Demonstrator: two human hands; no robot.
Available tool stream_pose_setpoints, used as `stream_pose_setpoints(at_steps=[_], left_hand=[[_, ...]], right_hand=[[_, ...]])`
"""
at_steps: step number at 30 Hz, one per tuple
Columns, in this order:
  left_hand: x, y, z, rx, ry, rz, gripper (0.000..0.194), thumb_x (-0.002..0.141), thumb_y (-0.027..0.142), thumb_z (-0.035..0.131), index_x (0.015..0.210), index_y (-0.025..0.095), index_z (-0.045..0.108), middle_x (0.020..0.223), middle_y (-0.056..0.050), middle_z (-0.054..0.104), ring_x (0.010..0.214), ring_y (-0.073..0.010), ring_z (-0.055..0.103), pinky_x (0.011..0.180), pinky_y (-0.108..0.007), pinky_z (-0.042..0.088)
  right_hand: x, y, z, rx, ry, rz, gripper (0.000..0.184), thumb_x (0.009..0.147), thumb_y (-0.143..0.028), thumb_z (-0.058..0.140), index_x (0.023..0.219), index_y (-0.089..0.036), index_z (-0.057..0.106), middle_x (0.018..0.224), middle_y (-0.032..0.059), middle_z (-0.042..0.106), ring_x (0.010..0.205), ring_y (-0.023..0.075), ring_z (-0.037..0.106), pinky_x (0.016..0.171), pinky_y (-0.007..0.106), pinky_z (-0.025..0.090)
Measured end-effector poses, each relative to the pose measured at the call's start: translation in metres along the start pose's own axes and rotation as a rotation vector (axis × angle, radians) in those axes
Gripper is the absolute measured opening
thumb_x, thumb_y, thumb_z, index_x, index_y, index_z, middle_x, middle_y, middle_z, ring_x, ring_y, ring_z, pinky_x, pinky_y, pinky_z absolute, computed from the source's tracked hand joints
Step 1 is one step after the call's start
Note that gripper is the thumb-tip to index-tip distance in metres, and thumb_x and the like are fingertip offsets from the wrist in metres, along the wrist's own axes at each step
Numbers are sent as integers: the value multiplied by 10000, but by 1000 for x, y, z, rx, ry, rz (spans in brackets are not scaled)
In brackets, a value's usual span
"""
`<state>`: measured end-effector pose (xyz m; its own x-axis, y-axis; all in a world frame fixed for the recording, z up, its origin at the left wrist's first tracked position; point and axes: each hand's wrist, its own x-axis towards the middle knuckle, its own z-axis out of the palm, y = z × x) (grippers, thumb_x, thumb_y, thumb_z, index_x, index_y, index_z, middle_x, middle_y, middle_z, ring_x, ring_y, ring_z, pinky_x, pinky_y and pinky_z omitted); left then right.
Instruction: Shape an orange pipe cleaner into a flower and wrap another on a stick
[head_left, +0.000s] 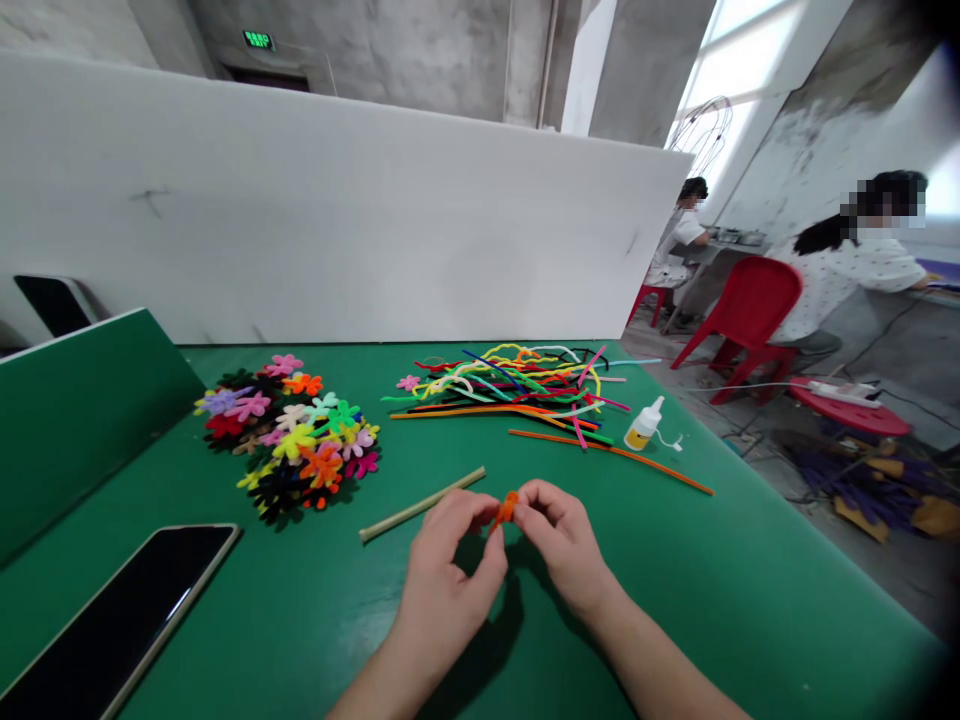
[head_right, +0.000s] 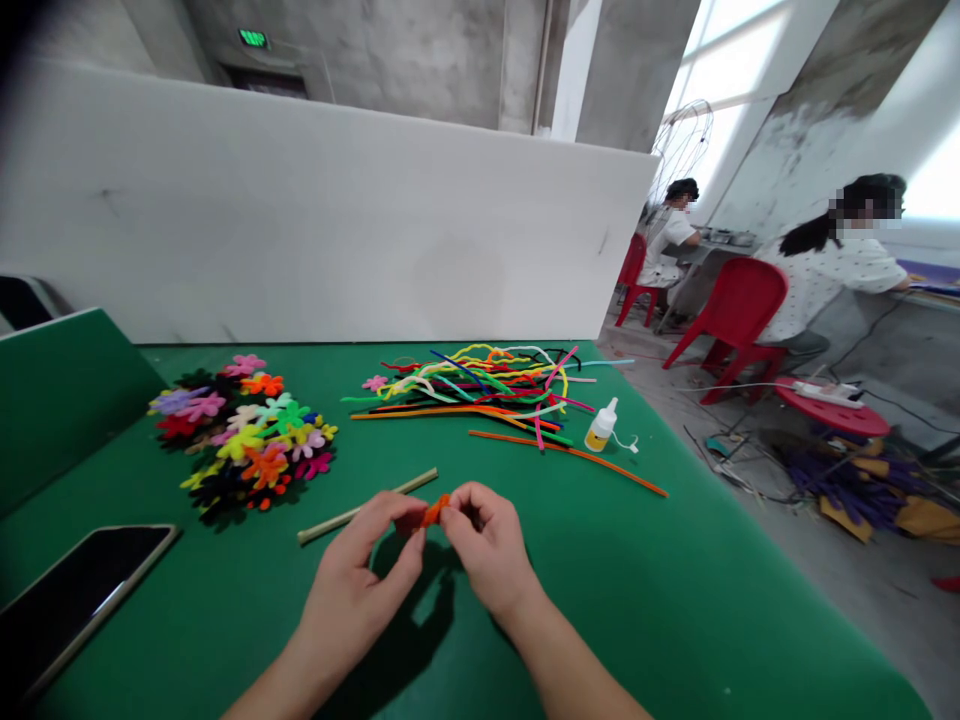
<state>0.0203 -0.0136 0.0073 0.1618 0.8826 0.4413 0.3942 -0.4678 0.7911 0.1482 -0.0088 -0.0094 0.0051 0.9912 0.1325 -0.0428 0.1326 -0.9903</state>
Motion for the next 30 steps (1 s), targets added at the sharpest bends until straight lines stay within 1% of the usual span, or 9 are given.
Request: stream_pose_setpoints(at_steps=[4, 7, 9, 12, 15, 18, 24, 27, 30], left_hand=[[3, 1, 1, -224, -112, -209, 135, 690, 153, 525, 800, 162, 603, 721, -20, 621, 665, -147, 561, 644, -247, 452], [4, -1, 2, -280, -106, -306, 100, 689, 179, 529, 741, 161, 612, 686, -14, 627, 640, -145, 561, 617, -237, 450], [3, -2, 2, -253, -90, -304, 88, 693, 180, 525, 710, 165, 610, 675, -11, 628, 641, -146, 563, 618, -238, 446], [1, -4, 2, -166, -67, -228, 88, 695, 164, 524, 708, 180, 610, 681, -3, 630, 658, -147, 565, 641, -241, 437], [0, -4, 2, -94, -32, -181, 93, 693, 156, 525, 691, 190, 611, 657, 9, 620, 629, -141, 555, 621, -235, 425], [1, -4, 1, -126, -10, -244, 78, 677, 153, 536, 658, 185, 604, 626, 16, 603, 605, -135, 537, 599, -230, 412], [5, -4, -1, -593, 7, -565, 61, 672, 172, 565, 614, 155, 571, 550, 39, 546, 542, -95, 483, 542, -195, 378], [6, -5, -1, -828, -19, -720, 93, 690, 168, 568, 601, 143, 575, 544, 36, 552, 534, -78, 476, 543, -187, 374], [7, -5, -2, -978, -56, -813, 104, 701, 153, 574, 600, 131, 583, 563, 25, 565, 545, -72, 484, 563, -193, 386]], right_hand=[[3, 2, -3, 178, -51, 179, 206, 688, -291, 544, 556, -151, 470, 463, -64, 366, 435, 65, 270, 436, 202, 201], [3, 2, -2, 237, -73, 240, 211, 675, -295, 566, 552, -142, 484, 441, -69, 376, 420, 57, 267, 429, 197, 186], [3, 2, -2, 254, -80, 255, 219, 673, -299, 578, 553, -140, 488, 439, -69, 383, 418, 54, 272, 426, 195, 185], [3, 2, -2, 247, -75, 256, 223, 684, -299, 577, 555, -141, 487, 440, -71, 376, 417, 53, 268, 422, 194, 187], [2, 1, -2, 170, -83, 197, 217, 693, -276, 578, 553, -143, 479, 473, -65, 380, 442, 57, 282, 431, 195, 207], [2, -1, 0, 84, -92, 109, 214, 702, -262, 577, 557, -145, 470, 518, -52, 398, 479, 66, 310, 452, 200, 235], [-1, 1, 4, 129, -76, 107, 223, 741, -308, 541, 602, -158, 450, 509, -56, 403, 456, 65, 309, 437, 195, 245], [-3, 2, 4, 134, -81, 83, 220, 763, -318, 520, 627, -163, 444, 528, -47, 428, 459, 68, 326, 433, 195, 261], [-3, 2, 4, 127, -67, 31, 215, 774, -314, 512, 636, -164, 444, 540, -43, 429, 468, 71, 336, 442, 198, 277]])
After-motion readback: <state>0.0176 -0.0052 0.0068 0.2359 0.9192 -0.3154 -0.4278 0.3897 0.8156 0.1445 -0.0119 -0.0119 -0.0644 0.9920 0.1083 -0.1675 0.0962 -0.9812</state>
